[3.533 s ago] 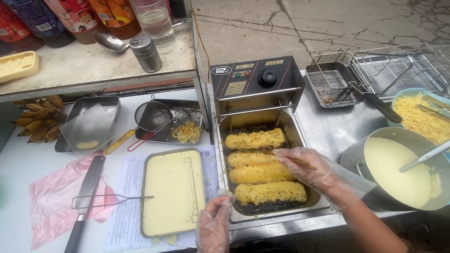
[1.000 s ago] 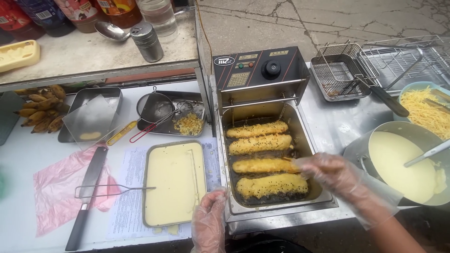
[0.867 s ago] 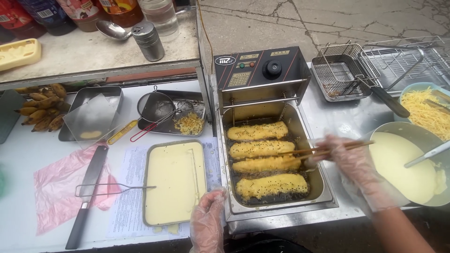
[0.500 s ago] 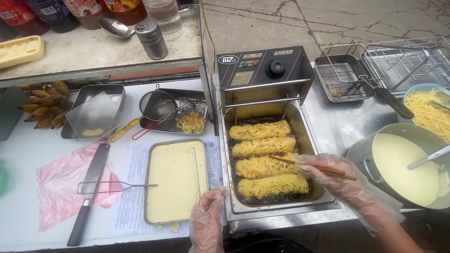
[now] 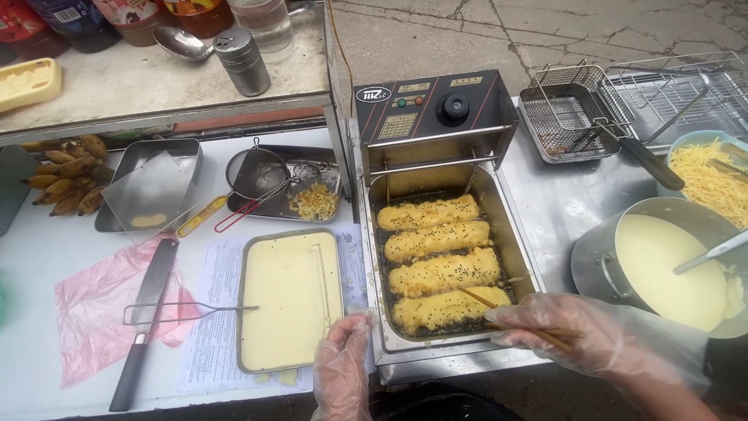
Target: The person is preparing and deep-frying bananas, including coating them in batter and flipping them in the fryer using chopsticks.
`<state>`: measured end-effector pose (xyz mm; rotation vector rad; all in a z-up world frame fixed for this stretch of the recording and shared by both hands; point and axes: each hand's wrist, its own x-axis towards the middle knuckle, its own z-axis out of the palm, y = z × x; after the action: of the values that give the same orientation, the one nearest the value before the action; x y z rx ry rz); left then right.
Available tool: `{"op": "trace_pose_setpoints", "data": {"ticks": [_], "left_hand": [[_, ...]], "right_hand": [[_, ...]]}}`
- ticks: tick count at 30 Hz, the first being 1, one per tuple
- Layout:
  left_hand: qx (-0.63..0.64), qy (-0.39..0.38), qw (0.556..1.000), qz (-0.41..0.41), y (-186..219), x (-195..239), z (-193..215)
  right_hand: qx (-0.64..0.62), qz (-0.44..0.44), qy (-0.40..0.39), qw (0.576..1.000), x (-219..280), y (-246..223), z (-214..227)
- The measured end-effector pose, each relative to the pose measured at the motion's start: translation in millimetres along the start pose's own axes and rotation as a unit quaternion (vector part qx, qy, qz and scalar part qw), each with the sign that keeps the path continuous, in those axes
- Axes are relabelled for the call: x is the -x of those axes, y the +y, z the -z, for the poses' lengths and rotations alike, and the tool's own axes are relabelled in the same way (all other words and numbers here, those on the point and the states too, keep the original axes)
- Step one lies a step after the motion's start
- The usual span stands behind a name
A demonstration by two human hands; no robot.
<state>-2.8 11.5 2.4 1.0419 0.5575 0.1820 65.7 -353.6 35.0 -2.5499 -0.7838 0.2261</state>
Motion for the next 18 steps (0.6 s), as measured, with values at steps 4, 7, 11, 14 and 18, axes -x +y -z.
{"op": "trace_pose_setpoints", "data": {"ticks": [4, 7, 11, 14, 18], "left_hand": [[-0.027, -0.045, 0.999, -0.003, -12, -7, 8], [-0.025, -0.028, 0.999, -0.005, -8, -4, 6], [0.067, 0.031, 0.997, -0.010, -4, -3, 7], [0.023, 0.112, 0.993, 0.041, 16, 5, -4], [0.004, 0.128, 0.991, 0.038, 24, 7, -8]], "right_hand": [[-0.336, -0.039, 0.044, 0.940, -17, -15, -3], [-0.495, -0.318, -0.013, 0.809, -36, -63, 42], [-0.153, -0.351, 0.064, 0.922, -33, -63, 68], [-0.119, -0.174, 0.142, 0.967, -11, -5, 46], [-0.166, 0.006, 0.184, 0.969, -17, -28, 41]]}}
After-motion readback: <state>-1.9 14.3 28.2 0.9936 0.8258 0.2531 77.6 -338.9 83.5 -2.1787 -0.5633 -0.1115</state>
